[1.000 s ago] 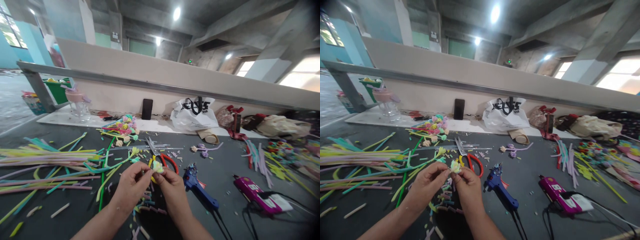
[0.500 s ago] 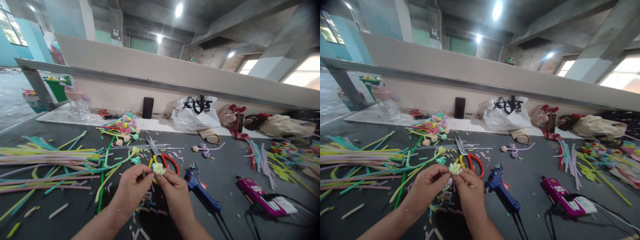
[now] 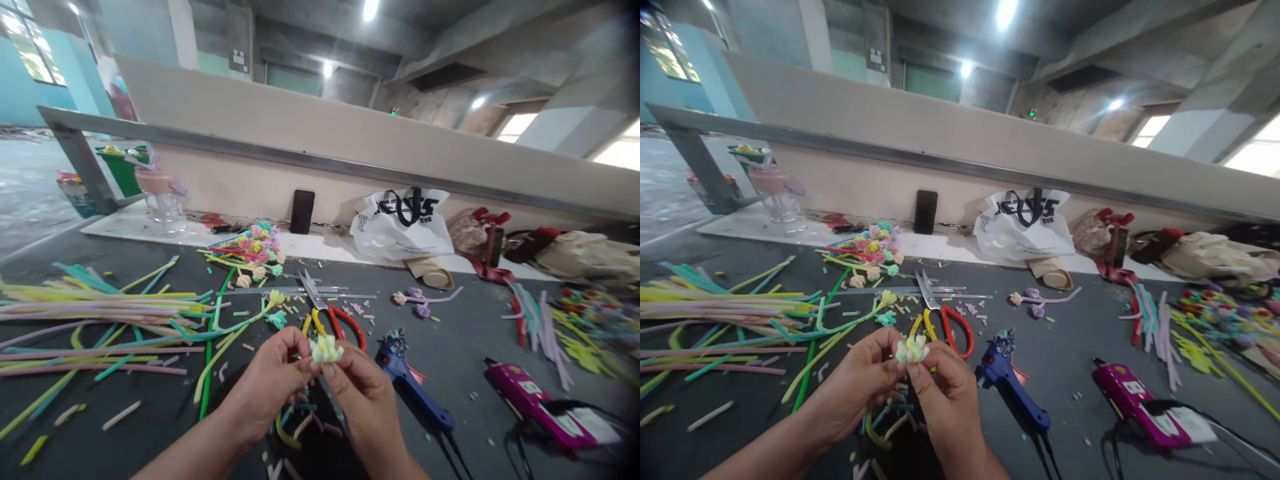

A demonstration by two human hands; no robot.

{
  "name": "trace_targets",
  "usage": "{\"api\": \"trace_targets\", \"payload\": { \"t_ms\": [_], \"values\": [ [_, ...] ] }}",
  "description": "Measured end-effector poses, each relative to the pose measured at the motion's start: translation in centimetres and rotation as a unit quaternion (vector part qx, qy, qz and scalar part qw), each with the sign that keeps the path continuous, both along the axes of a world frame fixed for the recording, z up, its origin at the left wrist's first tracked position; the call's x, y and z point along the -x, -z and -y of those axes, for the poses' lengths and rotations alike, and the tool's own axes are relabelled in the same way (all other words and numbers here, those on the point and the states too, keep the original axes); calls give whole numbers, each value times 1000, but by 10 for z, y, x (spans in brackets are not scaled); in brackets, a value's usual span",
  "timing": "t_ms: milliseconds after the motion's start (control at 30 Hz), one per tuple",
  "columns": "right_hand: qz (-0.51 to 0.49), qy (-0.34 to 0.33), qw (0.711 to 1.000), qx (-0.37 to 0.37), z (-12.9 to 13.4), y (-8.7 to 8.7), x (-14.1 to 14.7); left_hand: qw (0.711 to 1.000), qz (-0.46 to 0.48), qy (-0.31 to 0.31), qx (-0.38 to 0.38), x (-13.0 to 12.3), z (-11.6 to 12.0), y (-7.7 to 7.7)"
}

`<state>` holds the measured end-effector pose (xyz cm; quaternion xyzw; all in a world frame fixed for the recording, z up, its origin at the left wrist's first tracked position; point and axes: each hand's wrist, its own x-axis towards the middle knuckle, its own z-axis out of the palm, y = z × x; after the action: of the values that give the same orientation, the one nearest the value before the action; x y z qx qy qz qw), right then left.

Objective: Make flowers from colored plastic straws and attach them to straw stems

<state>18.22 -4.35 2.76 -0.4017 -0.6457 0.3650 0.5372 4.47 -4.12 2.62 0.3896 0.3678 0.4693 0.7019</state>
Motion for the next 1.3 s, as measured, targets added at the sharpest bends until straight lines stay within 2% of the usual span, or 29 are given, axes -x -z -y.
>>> {"api": "trace_targets", "payload": {
  "t_ms": [200,300,400,500,567,633,700,767,800,867,1033,1300],
  "values": [
    [-92,-35,981,166,-2,8,2,1000,19,17,8,0,0,-2],
    [-98,-42,977,186,-2,9,5,999,30,22,1,1,-2,0],
    [-69,-37,981,176,-1,8,7,999,34,27,-17,3,-3,1],
    [21,13,996,85,-3,7,5,998,32,32,-44,6,-4,-3],
    [107,47,993,-29,-4,7,2,997,-11,-13,-80,9,-4,-8],
    [181,54,973,-133,-5,7,-2,978,-105,-84,-159,13,-3,-13],
    [229,45,952,-201,-6,7,-3,926,-217,-131,-278,18,-1,-17],
    [252,35,935,-245,-6,7,-3,862,-299,-133,-387,21,2,-21],
    [256,34,930,-261,-6,7,-2,838,-320,-127,-423,22,3,-22],
    [255,39,924,-284,-6,7,-1,812,-342,-118,-458,24,5,-24],
    [262,43,918,-295,-6,9,-1,802,-365,-113,-459,23,5,-26],
    [252,29,922,-293,-7,9,-2,821,-347,-105,-441,24,-1,-26]
  ]
}}
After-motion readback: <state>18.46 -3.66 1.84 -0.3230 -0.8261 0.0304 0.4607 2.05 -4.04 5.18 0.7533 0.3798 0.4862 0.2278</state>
